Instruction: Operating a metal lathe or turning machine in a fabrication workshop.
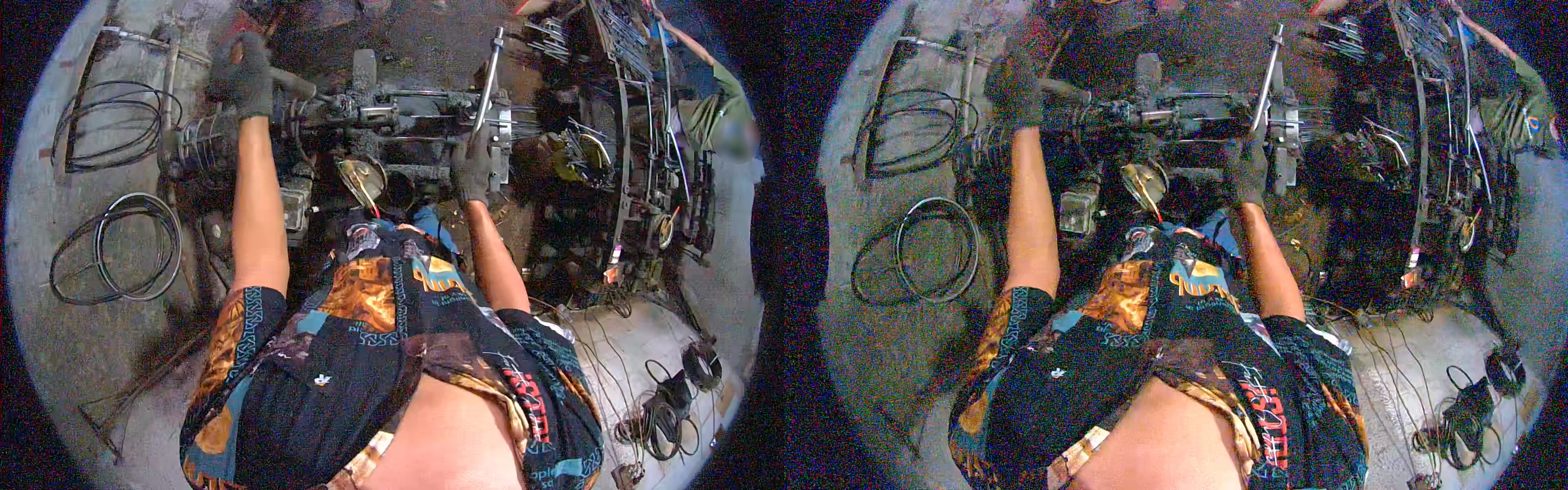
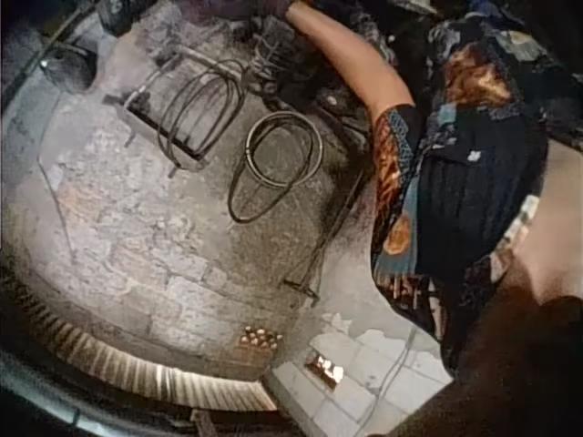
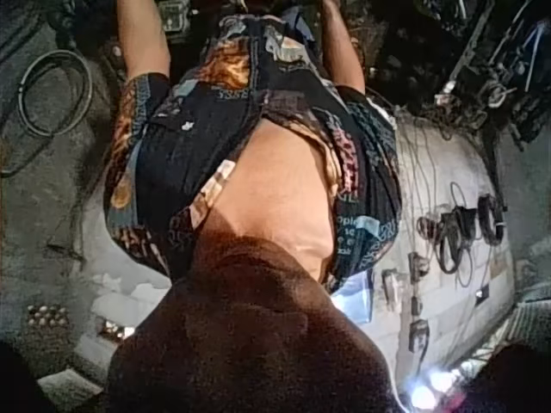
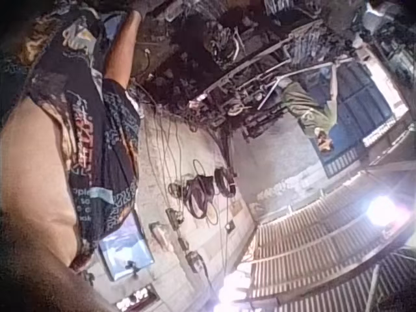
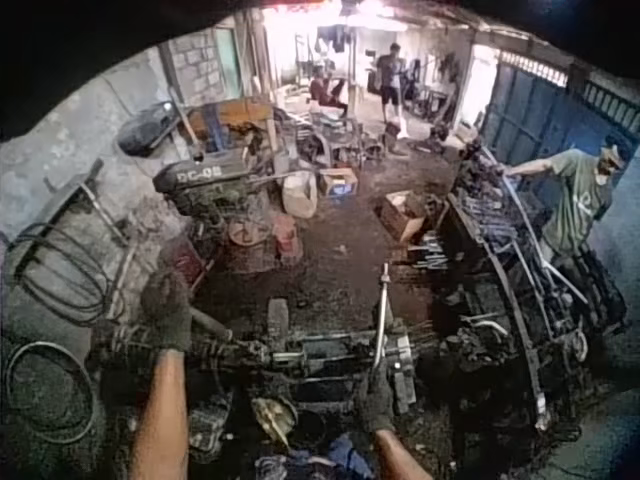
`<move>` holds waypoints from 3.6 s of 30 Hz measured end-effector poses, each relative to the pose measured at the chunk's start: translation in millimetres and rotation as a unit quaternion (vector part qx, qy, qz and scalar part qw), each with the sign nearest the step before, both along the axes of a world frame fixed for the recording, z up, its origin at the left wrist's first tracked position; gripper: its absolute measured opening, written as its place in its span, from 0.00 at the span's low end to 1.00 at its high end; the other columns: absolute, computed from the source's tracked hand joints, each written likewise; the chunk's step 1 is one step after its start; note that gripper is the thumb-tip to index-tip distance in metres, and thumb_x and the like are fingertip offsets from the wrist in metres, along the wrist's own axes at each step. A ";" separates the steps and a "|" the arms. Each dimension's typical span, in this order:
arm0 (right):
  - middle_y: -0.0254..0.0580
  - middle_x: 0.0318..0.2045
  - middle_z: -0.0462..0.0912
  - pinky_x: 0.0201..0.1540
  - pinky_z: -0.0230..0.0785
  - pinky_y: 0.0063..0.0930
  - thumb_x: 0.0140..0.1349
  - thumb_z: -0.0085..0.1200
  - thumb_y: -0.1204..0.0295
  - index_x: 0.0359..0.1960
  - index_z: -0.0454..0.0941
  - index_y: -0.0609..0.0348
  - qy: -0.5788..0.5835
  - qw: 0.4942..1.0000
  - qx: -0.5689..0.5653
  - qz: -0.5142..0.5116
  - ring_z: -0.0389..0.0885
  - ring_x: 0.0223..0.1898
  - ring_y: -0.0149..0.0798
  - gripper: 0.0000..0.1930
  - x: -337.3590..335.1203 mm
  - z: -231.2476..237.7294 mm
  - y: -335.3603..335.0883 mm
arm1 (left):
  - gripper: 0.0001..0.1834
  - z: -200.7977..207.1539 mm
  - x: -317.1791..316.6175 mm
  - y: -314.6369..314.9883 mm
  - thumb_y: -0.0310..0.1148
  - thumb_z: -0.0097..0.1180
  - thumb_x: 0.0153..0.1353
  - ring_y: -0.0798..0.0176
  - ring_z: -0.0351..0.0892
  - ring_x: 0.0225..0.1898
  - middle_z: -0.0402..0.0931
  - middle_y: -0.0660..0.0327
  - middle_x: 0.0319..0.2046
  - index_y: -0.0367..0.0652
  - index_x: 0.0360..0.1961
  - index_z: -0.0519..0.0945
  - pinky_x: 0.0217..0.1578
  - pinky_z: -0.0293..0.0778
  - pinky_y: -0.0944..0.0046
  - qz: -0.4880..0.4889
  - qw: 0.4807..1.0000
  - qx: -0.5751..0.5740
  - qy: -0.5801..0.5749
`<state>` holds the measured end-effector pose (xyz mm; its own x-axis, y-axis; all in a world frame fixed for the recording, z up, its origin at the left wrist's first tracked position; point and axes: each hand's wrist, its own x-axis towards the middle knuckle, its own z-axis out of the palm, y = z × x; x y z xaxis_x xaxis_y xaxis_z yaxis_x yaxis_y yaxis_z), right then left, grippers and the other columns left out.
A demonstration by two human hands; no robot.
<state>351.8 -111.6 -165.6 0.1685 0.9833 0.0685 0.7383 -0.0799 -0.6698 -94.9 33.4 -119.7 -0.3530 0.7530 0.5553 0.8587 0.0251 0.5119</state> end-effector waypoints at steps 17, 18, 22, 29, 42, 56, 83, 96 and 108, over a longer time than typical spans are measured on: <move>0.62 0.51 0.80 0.52 0.71 0.39 0.68 0.52 0.66 0.74 0.54 0.59 0.023 0.982 -0.187 -0.018 0.80 0.50 0.53 0.35 0.6 0.9 8.5 | 0.18 66.8 188.5 -8.2 0.38 0.52 0.70 0.73 0.64 0.17 0.59 0.71 0.16 0.52 0.21 0.68 0.18 0.58 0.65 -0.228 0.899 0.043 -0.370; 0.62 0.52 0.80 0.51 0.73 0.38 0.68 0.52 0.67 0.73 0.56 0.58 0.044 0.995 -0.094 -0.005 0.81 0.51 0.53 0.34 6.6 -1.2 5.9 | 0.18 80.4 202.8 -22.6 0.39 0.52 0.70 0.74 0.63 0.17 0.60 0.71 0.17 0.52 0.21 0.66 0.17 0.57 0.65 -0.249 0.846 0.008 -0.471; 0.63 0.51 0.81 0.44 0.75 0.43 0.67 0.54 0.62 0.72 0.58 0.56 0.043 0.999 -0.027 -0.017 0.84 0.46 0.56 0.33 -7.9 -2.4 4.8 | 0.19 75.8 177.1 5.1 0.40 0.52 0.71 0.73 0.59 0.16 0.61 0.70 0.18 0.50 0.22 0.65 0.16 0.56 0.64 -0.307 0.764 -0.002 -0.567; 0.66 0.44 0.83 0.41 0.74 0.50 0.68 0.51 0.58 0.74 0.54 0.51 0.014 0.982 -0.183 -0.034 0.84 0.42 0.64 0.34 -7.4 21.2 9.8 | 0.17 51.9 172.9 4.3 0.37 0.50 0.70 0.72 0.59 0.14 0.59 0.70 0.18 0.49 0.23 0.66 0.16 0.57 0.66 -0.284 0.783 0.007 -0.553; 0.62 0.49 0.81 0.48 0.72 0.49 0.67 0.50 0.64 0.70 0.59 0.56 0.009 0.991 -0.130 -0.011 0.80 0.50 0.62 0.30 4.4 10.7 6.4 | 0.10 51.5 163.8 -66.4 0.35 0.50 0.69 0.51 0.79 0.38 0.78 0.56 0.33 0.40 0.39 0.78 0.40 0.74 0.52 -0.147 0.979 0.072 -0.123; 0.66 0.50 0.80 0.46 0.73 0.55 0.68 0.52 0.63 0.72 0.54 0.58 -0.013 0.987 -0.159 -0.021 0.81 0.46 0.65 0.34 -5.1 25.9 9.5 | 0.25 -191.5 89.1 -305.9 0.47 0.48 0.66 0.43 0.75 0.58 0.77 0.46 0.55 0.42 0.56 0.79 0.60 0.69 0.47 -0.334 0.715 -0.612 0.036; 0.56 0.54 0.76 0.56 0.71 0.43 0.58 0.62 0.70 0.63 0.70 0.59 -0.136 0.970 0.149 0.137 0.77 0.53 0.58 0.29 -32.1 58.6 -13.2 | 0.24 -71.1 103.5 -273.5 0.46 0.53 0.65 0.40 0.76 0.54 0.79 0.45 0.52 0.41 0.55 0.79 0.58 0.69 0.45 -0.325 0.795 -0.512 0.020; 0.57 0.49 0.83 0.57 0.72 0.43 0.53 0.64 0.62 0.57 0.75 0.64 0.108 0.991 -0.075 0.019 0.81 0.53 0.56 0.30 -54.3 -170.2 20.2 | 0.13 140.9 209.1 11.7 0.37 0.54 0.68 0.49 0.83 0.36 0.82 0.51 0.32 0.38 0.33 0.82 0.38 0.78 0.54 -0.306 0.888 0.343 0.015; 0.58 0.49 0.83 0.52 0.73 0.45 0.50 0.65 0.59 0.61 0.73 0.55 0.180 0.950 -0.245 0.076 0.82 0.51 0.59 0.34 -111.6 -133.8 50.0 | 0.09 121.8 175.3 7.1 0.31 0.57 0.63 0.43 0.80 0.46 0.82 0.48 0.40 0.39 0.39 0.84 0.51 0.75 0.48 -0.410 0.902 0.029 0.134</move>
